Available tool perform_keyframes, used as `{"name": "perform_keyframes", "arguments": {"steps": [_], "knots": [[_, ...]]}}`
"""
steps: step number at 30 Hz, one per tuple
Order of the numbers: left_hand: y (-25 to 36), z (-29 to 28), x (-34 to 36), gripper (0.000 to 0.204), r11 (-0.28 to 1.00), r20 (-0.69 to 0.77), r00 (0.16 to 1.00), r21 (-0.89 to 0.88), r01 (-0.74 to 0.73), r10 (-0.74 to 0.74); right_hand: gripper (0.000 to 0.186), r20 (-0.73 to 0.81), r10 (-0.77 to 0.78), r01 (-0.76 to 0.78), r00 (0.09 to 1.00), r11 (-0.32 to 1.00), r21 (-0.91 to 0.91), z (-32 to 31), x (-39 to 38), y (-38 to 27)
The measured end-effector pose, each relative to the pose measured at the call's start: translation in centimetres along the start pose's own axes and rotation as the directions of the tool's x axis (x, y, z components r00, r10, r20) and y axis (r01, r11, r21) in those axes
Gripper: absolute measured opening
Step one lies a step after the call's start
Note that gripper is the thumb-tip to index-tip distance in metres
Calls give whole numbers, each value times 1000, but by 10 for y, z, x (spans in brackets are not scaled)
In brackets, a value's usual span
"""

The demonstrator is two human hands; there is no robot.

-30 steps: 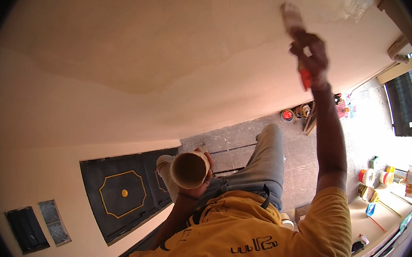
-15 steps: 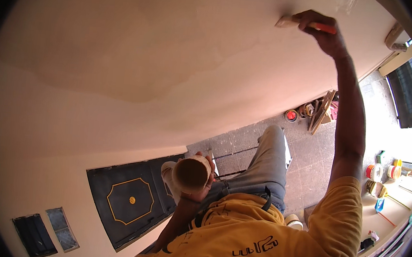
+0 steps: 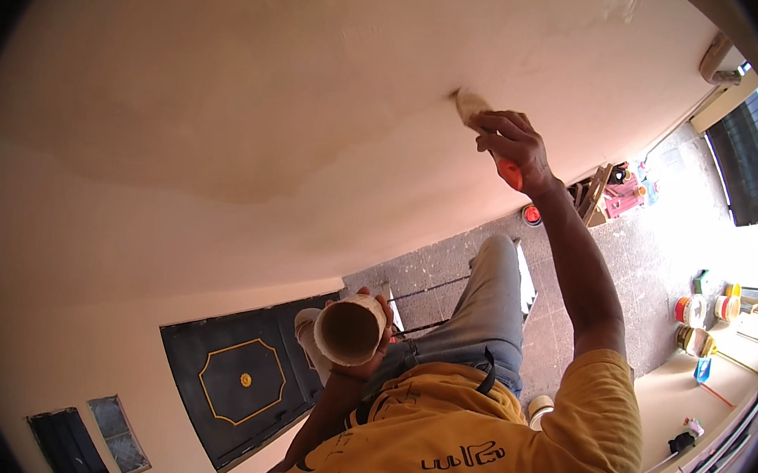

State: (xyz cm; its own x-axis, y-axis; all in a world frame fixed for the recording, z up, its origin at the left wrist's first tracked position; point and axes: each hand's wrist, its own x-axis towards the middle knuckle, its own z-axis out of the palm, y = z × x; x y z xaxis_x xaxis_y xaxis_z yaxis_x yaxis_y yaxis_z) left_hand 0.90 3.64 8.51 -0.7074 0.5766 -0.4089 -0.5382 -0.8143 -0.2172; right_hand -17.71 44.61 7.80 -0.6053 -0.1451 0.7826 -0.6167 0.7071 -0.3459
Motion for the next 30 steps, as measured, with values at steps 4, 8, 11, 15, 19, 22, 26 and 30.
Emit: {"name": "perform_keyframes", "arguments": {"steps": [4,8,11,15,19,22,26,30], "knots": [[2,-4,-3,65,999,-42,998,-21,-37,36,12,-176,125,-81,976,967,241,-33,35,32],[2,-8,-2,64,999,-40,998,-19,-39,38,11,-540,284,-149,792,948,280,-105,72,67],[-3,-5,-1,63,999,-29,999,-23,-23,22,10,-765,-19,-50,644,996,-67,-102,87,60],[-11,3,1,64,1000,-35,999,-10,-24,24,10,-491,-18,-109,871,968,-228,-19,59,30],[-7,5,7,65,999,46,999,49,10,-12,17,-108,15,-16,994,1000,-9,-6,38,-26],[-2,4,4,65,998,-4,1000,55,-7,7,16,-139,102,-70,985,974,214,-31,49,-5],[-1,7,1,65,999,-41,999,42,-22,23,11,-447,317,-55,837,860,506,-95,55,76],[0,0,-3,64,999,-41,998,5,-46,46,14,-567,51,-94,822,994,-48,-138,72,63]]}}
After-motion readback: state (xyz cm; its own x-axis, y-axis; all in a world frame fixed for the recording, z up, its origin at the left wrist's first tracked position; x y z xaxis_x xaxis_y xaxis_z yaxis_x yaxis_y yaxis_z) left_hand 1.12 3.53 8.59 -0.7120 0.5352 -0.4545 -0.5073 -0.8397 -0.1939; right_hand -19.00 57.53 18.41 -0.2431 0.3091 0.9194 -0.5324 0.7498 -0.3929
